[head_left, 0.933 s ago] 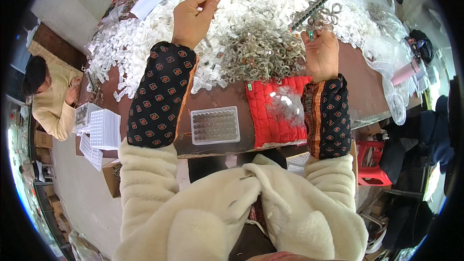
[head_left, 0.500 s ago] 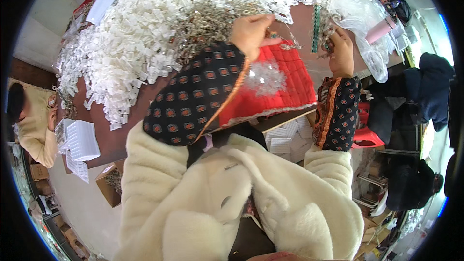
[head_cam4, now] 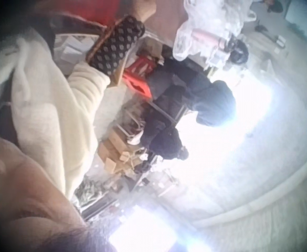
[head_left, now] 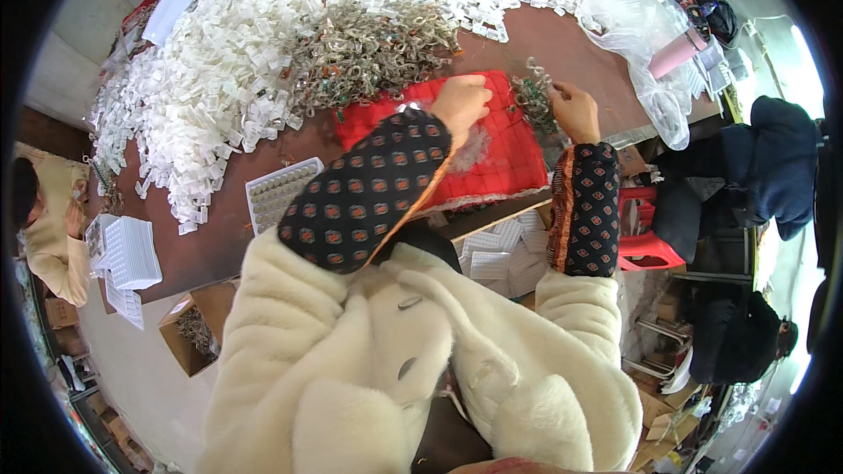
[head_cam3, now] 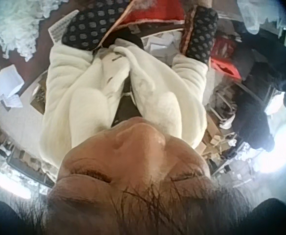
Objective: The person sits at a table and assembles small electronic components by hand, inserting parts into white plastic housings and placing them into a tray. The person also handles a clear plastic bag and a red mat on the table.
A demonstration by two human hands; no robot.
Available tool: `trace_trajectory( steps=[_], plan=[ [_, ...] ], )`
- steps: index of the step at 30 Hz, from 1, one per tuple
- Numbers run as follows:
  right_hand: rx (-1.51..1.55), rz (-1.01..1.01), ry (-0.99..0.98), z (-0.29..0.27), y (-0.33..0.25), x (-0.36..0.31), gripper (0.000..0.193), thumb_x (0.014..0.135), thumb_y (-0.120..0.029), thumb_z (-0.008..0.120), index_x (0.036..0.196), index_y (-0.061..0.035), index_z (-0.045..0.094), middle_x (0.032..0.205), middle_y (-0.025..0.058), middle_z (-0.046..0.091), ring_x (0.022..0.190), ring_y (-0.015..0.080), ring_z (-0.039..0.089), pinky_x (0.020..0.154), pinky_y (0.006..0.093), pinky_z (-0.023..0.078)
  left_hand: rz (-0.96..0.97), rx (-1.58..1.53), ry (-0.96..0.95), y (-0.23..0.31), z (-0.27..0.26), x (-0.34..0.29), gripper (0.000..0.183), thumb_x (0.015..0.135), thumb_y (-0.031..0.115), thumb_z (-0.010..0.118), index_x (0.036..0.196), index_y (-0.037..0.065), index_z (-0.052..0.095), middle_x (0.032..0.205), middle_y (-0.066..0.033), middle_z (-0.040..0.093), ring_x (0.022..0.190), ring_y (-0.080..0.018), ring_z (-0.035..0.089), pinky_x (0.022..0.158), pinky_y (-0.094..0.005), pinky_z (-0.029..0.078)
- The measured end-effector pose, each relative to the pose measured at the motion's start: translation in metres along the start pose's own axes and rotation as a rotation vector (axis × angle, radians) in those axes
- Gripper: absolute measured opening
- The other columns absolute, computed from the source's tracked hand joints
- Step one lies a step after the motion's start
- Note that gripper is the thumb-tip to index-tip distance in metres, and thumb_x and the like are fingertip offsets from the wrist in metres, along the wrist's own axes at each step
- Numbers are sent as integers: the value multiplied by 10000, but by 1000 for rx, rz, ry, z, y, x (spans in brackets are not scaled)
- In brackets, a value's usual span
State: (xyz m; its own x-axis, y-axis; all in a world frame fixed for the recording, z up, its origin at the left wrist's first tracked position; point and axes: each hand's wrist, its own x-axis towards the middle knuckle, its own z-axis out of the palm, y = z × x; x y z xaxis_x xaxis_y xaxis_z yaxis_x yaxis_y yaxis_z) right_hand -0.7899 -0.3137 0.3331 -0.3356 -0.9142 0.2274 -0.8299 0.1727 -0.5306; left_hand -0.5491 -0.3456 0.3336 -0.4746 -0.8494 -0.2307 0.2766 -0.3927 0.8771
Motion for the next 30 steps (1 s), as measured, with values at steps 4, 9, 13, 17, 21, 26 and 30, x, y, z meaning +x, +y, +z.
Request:
trace_trajectory(
  steps=[4,9,13,17,21,26,30],
  plan=[
    [-309,-91,172,-19,-30,-3,329,848,-294,620,1067,-62,695,965,200,678,928,358,653,804,418,507,60,139,9,48,-35,-48,270,925,21,518,1160,-102,564,1066,-161,624,938,-222,638,811,-323,542],
    [152,-274,126,-17,-89,-4,227,859,-199,620,969,-15,696,918,181,685,847,340,666,750,367,521,385,574,149,102,-102,-80,230,927,-2,500,1115,-21,631,1019,-84,663,868,-147,641,730,-269,533],
    [276,-359,-32,24,-116,19,195,860,-167,622,963,-18,693,894,153,698,746,263,668,708,328,518,540,871,424,122,-152,-90,189,898,55,576,1058,11,665,923,-40,690,808,-98,625,726,-241,499],
    [24,-300,-117,74,-123,53,225,829,-221,623,948,-49,707,912,166,696,813,321,668,748,389,523,522,856,487,121,-171,-100,169,879,72,619,1028,17,675,870,-17,684,762,-71,595,700,-231,478],
    [-141,-180,-229,108,-123,72,256,793,-281,655,925,-70,714,928,180,686,886,365,648,786,452,518,425,799,407,116,-173,-103,146,891,72,614,1007,10,676,839,-2,663,737,-53,562,676,-220,459],
    [9,-203,-130,123,-115,74,313,783,-275,700,944,-7,693,856,184,694,799,301,676,739,397,521,398,812,429,115,-177,-92,230,859,153,669,1037,8,658,911,-51,665,837,-123,600,732,-279,484],
    [208,-410,-129,110,-126,76,282,824,-153,692,995,59,621,837,163,692,798,226,690,680,320,546,643,1331,424,115,-171,-70,612,768,328,765,1269,58,538,1302,-196,498,1127,-296,550,895,-394,480]
  ],
)
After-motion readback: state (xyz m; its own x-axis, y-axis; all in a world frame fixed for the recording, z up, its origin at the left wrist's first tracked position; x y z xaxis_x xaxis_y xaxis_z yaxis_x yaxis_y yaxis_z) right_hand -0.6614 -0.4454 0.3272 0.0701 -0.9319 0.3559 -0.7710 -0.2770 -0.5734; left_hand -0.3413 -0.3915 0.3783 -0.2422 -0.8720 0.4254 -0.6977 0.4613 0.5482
